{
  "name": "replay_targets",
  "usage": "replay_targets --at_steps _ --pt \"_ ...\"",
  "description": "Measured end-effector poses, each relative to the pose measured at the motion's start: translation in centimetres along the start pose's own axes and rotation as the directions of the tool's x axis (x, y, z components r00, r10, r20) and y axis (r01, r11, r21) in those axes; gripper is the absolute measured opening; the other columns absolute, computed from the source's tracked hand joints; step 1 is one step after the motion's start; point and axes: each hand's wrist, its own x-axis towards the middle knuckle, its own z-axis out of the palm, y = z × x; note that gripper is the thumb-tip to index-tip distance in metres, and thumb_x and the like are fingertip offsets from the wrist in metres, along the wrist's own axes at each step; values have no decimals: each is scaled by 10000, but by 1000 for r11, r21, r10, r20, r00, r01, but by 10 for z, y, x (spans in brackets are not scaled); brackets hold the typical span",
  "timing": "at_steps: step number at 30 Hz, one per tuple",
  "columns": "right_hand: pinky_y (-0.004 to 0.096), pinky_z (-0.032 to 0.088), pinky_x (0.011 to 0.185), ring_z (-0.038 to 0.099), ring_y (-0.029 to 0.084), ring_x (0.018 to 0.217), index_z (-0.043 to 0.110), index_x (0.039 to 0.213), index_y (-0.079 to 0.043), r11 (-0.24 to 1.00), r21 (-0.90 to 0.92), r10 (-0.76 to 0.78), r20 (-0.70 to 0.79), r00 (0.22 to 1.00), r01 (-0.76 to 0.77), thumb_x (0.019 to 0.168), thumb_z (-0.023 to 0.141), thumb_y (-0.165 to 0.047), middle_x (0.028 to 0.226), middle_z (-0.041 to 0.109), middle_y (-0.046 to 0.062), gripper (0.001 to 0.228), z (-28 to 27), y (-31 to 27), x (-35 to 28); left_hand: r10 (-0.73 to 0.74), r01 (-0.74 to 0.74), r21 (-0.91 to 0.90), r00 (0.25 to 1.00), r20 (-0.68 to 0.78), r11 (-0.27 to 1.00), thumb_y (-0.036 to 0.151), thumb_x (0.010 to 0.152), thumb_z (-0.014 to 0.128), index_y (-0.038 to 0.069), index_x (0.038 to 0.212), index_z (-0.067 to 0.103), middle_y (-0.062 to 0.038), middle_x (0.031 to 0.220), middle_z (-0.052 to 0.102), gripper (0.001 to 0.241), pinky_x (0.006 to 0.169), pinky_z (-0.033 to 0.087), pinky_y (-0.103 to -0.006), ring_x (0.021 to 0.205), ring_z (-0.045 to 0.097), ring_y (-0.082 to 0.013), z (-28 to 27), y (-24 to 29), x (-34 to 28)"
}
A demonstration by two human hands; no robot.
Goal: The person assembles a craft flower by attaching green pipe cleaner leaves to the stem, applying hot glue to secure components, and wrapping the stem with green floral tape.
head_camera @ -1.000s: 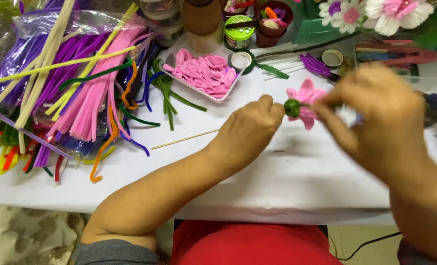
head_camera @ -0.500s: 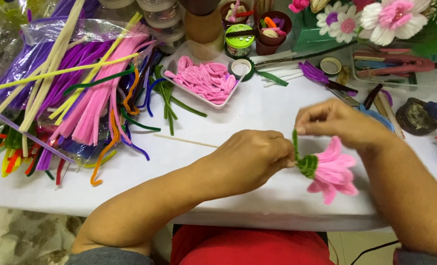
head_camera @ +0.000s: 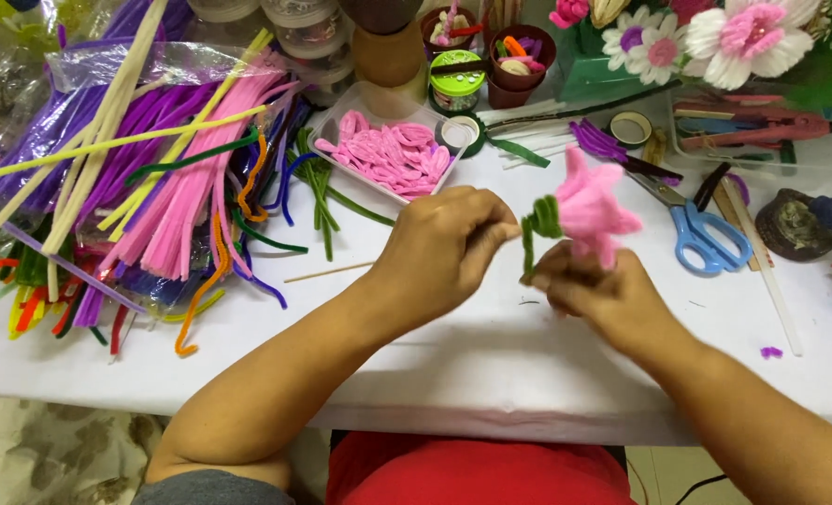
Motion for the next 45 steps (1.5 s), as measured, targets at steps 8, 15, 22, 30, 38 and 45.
replay_targets --at_steps 8,15,22,30,38,45 --pt "310 511 615 645 148 644 803 699 4 968 155 98 486 868 -197 771 859 6 712 758 69 92 -43 -21 73 -62 180 -184 856 512 966 61 919 670 32 863 724 -137 714 713 83 672 597 -352 690 737 -284 7 33 -10" --pt "294 569 504 665 142 588 804 870 -106 772 -507 -278 272 921 383 874 812 -139 798 717 41 34 -31 -85 41 -116 101 65 948 296 993 108 937 566 49 849 675 -171 764 692 152 672 454 -490 702 638 -391 29 -30 -4" --pt "294 523 652 639 176 674 779 961 -38 950 -212 -249 -71 966 230 905 782 -94 755 687 90 79 -7 -24 11 -230 236 -393 971 62 889 72 951 689 50 882 699 -39 614 648 73 501 481 -238 493 598 -105 -3 8 7" --pt "342 548 709 633 146 787 809 758 11 980 138 44 549 835 -143 833 790 -6 784 730 60 80 -50 -31 76 -100 239 -164 804 586 957 89 900 725 35 918 745 -159 737 756 60 620 599 -422 669 764 -351 6 20 3" --pt "314 487 638 614 190 760 669 775 -154 426 -812 -561 109 820 399 941 734 -191 789 581 -9 182 -2 -59 25 -295 298 -3 947 130 955 207 911 755 105 910 749 -85 726 753 102 672 592 -387 748 769 -309 32 -42 8" --pt "266 546 514 594 150 510 747 955 34 973 157 -127 -258 958 172 836 792 63 720 676 112 131 1 11 8 -425 564 -710 815 394 423 103 931 745 -4 940 715 -99 733 716 111 408 444 -183 500 579 -61 1 -4 5"
